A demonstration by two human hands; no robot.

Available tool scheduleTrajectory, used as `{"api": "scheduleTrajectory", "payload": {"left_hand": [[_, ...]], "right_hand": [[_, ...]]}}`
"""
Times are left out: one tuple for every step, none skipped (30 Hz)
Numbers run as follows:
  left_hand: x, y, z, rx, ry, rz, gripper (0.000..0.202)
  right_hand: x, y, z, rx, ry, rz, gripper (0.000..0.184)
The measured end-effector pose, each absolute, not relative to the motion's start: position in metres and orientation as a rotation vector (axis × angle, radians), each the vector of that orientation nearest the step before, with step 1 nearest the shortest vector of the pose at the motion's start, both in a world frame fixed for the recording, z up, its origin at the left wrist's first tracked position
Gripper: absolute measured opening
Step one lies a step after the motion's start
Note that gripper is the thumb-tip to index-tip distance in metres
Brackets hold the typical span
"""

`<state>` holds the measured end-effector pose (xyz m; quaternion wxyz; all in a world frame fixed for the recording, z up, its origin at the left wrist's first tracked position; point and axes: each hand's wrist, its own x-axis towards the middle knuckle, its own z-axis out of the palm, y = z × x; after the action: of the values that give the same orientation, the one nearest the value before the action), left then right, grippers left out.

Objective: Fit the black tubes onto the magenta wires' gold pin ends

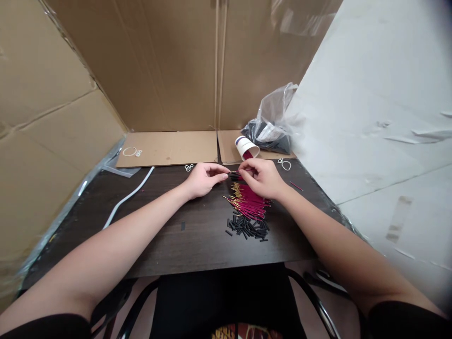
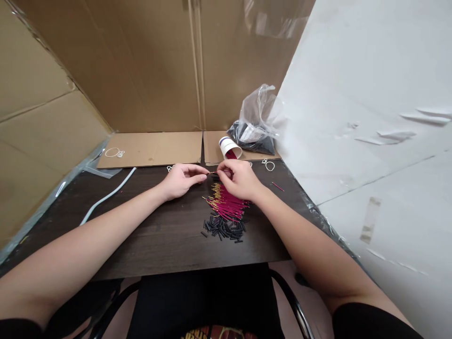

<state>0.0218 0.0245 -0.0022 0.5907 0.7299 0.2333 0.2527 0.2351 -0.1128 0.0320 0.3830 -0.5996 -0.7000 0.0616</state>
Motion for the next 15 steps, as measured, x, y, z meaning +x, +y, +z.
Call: {"api": "scheduleTrajectory", "payload": {"left_hand": [[0.0217, 0.0244, -0.0020, 1.706, 0.543, 0.590, 0.026], [0.0218, 0.0243, -0.0019, 1.711, 0.542, 0.592, 0.025], [0.0218, 0.0243, -0.0018, 1.716, 0.539, 0.595, 0.025], [0.0219, 0.0242, -0.0018, 1.720, 0.535, 0.600, 0.024], [0.0221, 0.0240, -0.0018, 1.725, 0.530, 0.604, 0.024], [0.0222, 0.0238, -0.0018, 1.729, 0.525, 0.608, 0.023], [0.0223, 0.0236, -0.0018, 1.731, 0.521, 0.611, 0.022], [0.0224, 0.0234, -0.0018, 1.733, 0.518, 0.613, 0.022], [0.0225, 0.0231, -0.0017, 1.733, 0.517, 0.612, 0.022], [0.0225, 0.0229, -0.0014, 1.732, 0.518, 0.610, 0.022], [0.0225, 0.0227, -0.0011, 1.733, 0.521, 0.605, 0.022], [0.0224, 0.0225, -0.0007, 1.734, 0.524, 0.601, 0.022], [0.0224, 0.0224, -0.0004, 1.736, 0.526, 0.598, 0.022], [0.0224, 0.0223, 0.0000, 1.738, 0.528, 0.597, 0.022], [0.0224, 0.0222, 0.0002, 1.740, 0.529, 0.598, 0.022]], "right_hand": [[0.2349, -0.1130, 0.0325, -1.528, -1.784, 0.158, 0.017], [0.2347, -0.1132, 0.0329, -1.527, -1.785, 0.160, 0.016], [0.2346, -0.1134, 0.0332, -1.526, -1.787, 0.161, 0.016], [0.2345, -0.1136, 0.0333, -1.526, -1.790, 0.161, 0.016], [0.2345, -0.1137, 0.0333, -1.524, -1.793, 0.157, 0.016], [0.2346, -0.1138, 0.0333, -1.518, -1.796, 0.153, 0.016], [0.2348, -0.1139, 0.0332, -1.508, -1.798, 0.148, 0.016], [0.2349, -0.1139, 0.0331, -1.494, -1.802, 0.142, 0.016], [0.2352, -0.1140, 0.0330, -1.479, -1.809, 0.139, 0.016], [0.2354, -0.1141, 0.0330, -1.464, -1.816, 0.139, 0.015], [0.2355, -0.1141, 0.0330, -1.452, -1.823, 0.140, 0.015], [0.2357, -0.1140, 0.0330, -1.445, -1.829, 0.140, 0.015], [0.2358, -0.1140, 0.0330, -1.441, -1.832, 0.139, 0.015], [0.2358, -0.1139, 0.0329, -1.439, -1.832, 0.137, 0.015], [0.2359, -0.1138, 0.0328, -1.436, -1.833, 0.134, 0.015]]}}
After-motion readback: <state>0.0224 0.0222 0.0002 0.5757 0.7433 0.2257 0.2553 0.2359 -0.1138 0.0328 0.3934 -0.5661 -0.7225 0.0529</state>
